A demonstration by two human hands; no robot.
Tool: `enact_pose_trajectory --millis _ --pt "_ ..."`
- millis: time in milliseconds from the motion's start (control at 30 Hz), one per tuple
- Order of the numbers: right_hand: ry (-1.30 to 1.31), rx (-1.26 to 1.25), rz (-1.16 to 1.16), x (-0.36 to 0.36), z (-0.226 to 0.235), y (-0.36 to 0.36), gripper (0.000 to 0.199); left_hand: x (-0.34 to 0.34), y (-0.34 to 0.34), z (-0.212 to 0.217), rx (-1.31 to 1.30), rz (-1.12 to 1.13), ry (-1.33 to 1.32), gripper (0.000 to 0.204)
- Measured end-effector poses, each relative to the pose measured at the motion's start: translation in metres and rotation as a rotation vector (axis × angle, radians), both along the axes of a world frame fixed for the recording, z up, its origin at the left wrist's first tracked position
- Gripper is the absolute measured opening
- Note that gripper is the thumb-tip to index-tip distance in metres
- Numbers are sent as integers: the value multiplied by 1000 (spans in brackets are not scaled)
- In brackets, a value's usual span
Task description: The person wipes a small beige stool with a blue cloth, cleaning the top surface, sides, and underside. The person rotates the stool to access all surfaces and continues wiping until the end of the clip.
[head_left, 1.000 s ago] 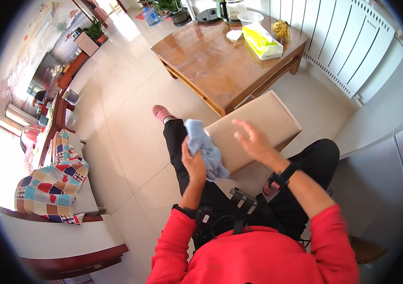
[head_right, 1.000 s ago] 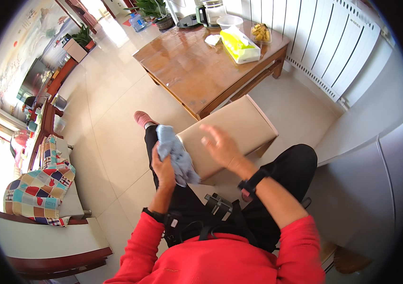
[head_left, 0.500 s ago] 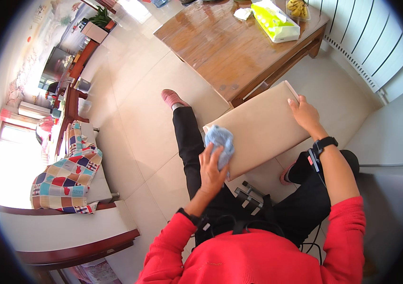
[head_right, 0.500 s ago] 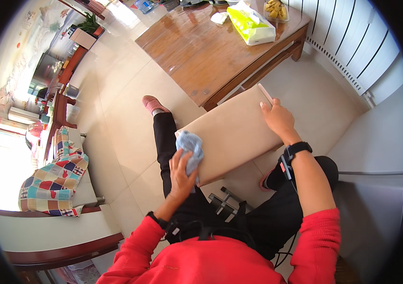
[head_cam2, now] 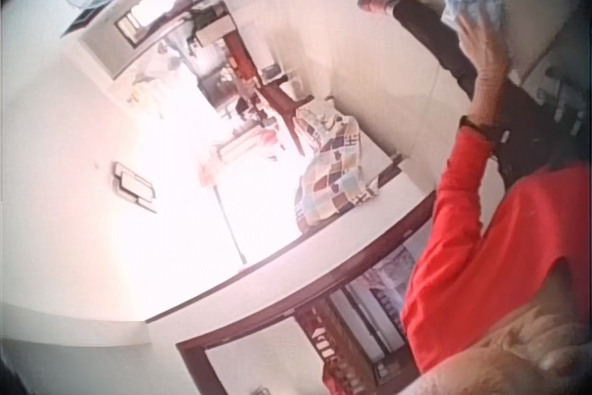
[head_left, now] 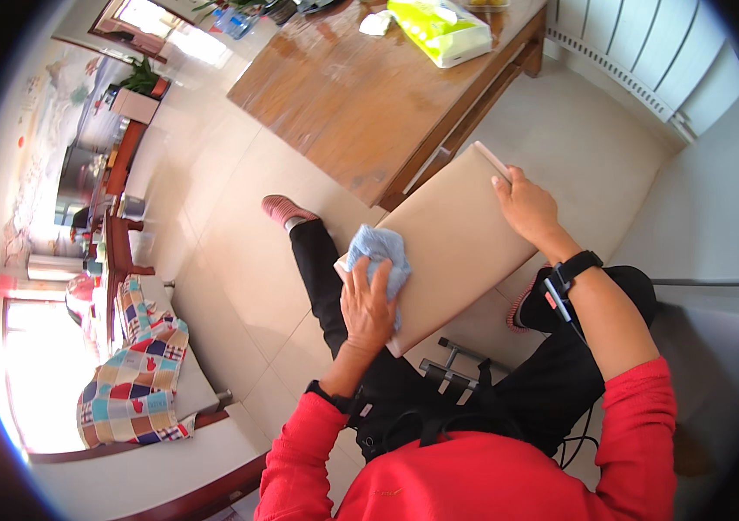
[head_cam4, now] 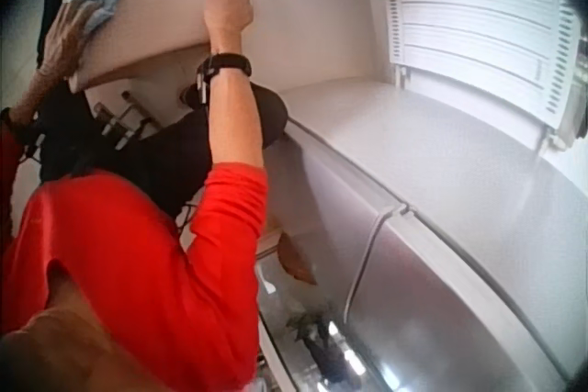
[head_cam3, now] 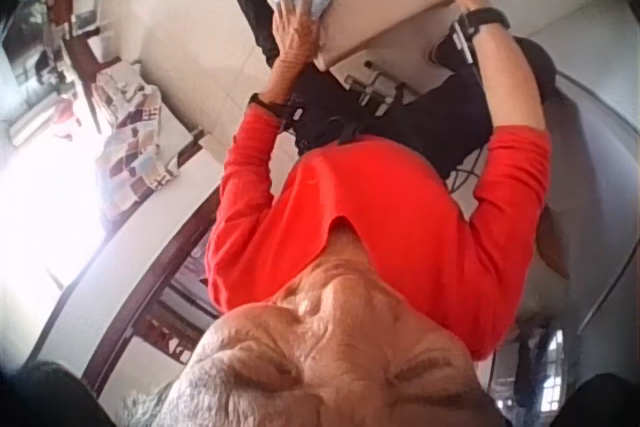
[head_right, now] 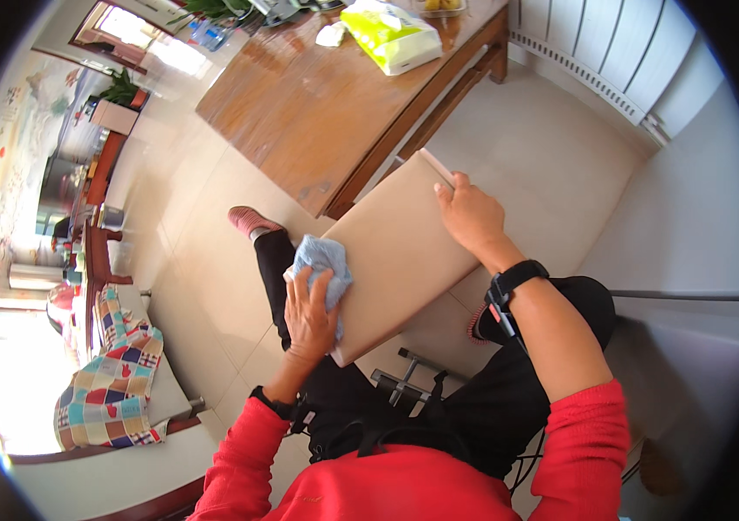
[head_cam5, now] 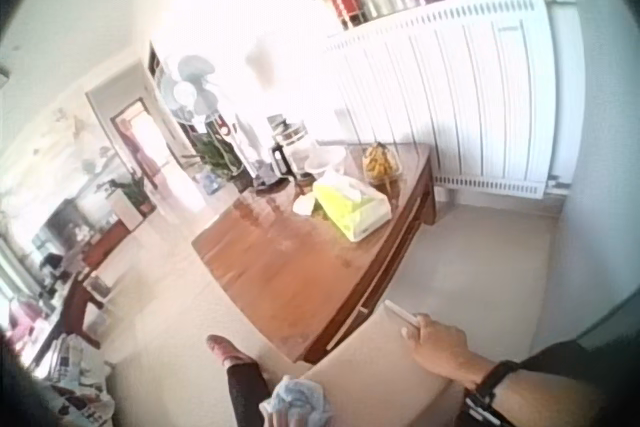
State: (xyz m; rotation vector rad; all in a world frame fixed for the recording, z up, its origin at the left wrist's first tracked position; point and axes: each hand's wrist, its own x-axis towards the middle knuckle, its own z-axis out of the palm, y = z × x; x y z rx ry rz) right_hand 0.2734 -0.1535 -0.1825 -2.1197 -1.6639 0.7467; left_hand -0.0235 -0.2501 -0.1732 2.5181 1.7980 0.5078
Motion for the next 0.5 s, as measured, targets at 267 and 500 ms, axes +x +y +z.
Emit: enact_pose_trajectory --millis 267,500 --pt "147 -17 -11 6 -3 2 63 69 98 -6 43 -188 -72 59" --pt "210 0 -36 9 -10 4 69 96 94 -3 23 -307 -94 62"
